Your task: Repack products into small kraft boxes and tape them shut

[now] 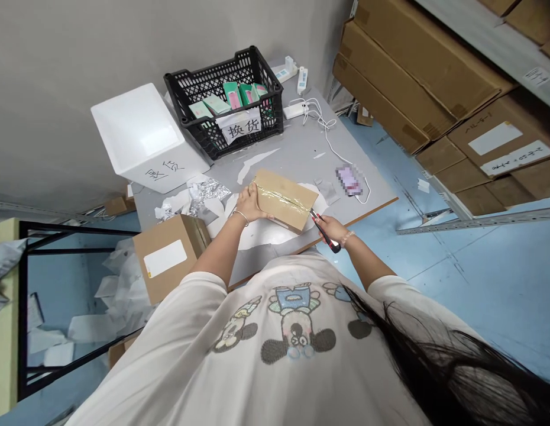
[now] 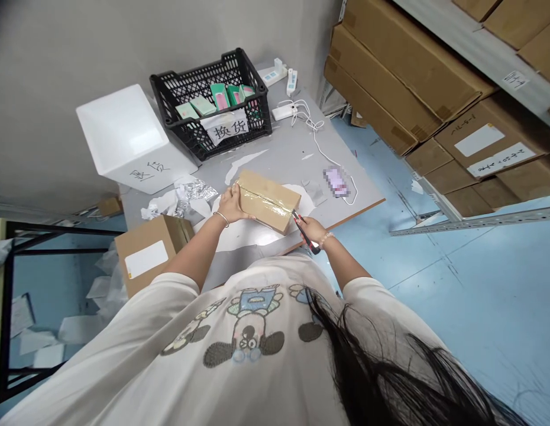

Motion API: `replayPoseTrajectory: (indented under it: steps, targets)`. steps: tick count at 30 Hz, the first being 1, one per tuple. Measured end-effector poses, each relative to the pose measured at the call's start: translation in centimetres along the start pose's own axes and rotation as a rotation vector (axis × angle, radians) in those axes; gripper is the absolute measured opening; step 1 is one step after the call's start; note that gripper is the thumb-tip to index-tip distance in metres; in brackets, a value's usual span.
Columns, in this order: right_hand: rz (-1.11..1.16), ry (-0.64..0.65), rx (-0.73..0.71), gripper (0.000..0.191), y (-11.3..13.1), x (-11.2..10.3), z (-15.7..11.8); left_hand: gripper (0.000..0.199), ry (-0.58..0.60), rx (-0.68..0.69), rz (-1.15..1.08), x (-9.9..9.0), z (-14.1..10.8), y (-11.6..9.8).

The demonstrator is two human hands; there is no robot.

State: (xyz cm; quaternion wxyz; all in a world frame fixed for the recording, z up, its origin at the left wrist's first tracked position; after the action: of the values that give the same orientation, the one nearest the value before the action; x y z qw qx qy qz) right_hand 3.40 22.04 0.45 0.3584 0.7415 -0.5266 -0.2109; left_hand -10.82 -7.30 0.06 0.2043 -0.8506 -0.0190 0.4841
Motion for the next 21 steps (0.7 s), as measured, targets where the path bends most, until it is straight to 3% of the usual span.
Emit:
replayPoseTrajectory:
  steps: [3, 10, 16, 21]
  targets:
    - [-0.017, -0.038, -0.017, 0.031, 0.2, 0.0, 0.0, 0.152, -0.004, -0.019, -0.006, -0.2, -0.2, -0.1]
    - [-0.034, 0.008, 0.013, 0.034, -0.5, 0.3, -0.5, 0.152, 0.010, -0.020, -0.003, -0.2, -0.2, -0.2]
    - [0.078, -0.109, -0.043, 0.028, -1.2, 2.0, 0.2, 0.151, 0.007, -0.033, 0.002, -0.3, -0.3, -0.2]
    - [0.026, -0.065, 0.001, 0.028, -1.8, 1.9, -0.2, 0.151, 0.013, -0.041, 0.000, -0.2, -0.2, -0.3]
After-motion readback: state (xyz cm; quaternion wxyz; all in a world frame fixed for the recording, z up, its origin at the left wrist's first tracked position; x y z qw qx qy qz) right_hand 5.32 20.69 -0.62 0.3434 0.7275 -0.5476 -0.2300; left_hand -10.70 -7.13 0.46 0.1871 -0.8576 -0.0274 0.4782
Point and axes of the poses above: each hand's wrist, its own z-axis towards the middle knuckle, its own x-axis out of the palm, y = z × x, the point moved 5 cm from there along z, towards the middle knuckle, and after that the axes turned 15 degrees about y, right-handed, at the moved point
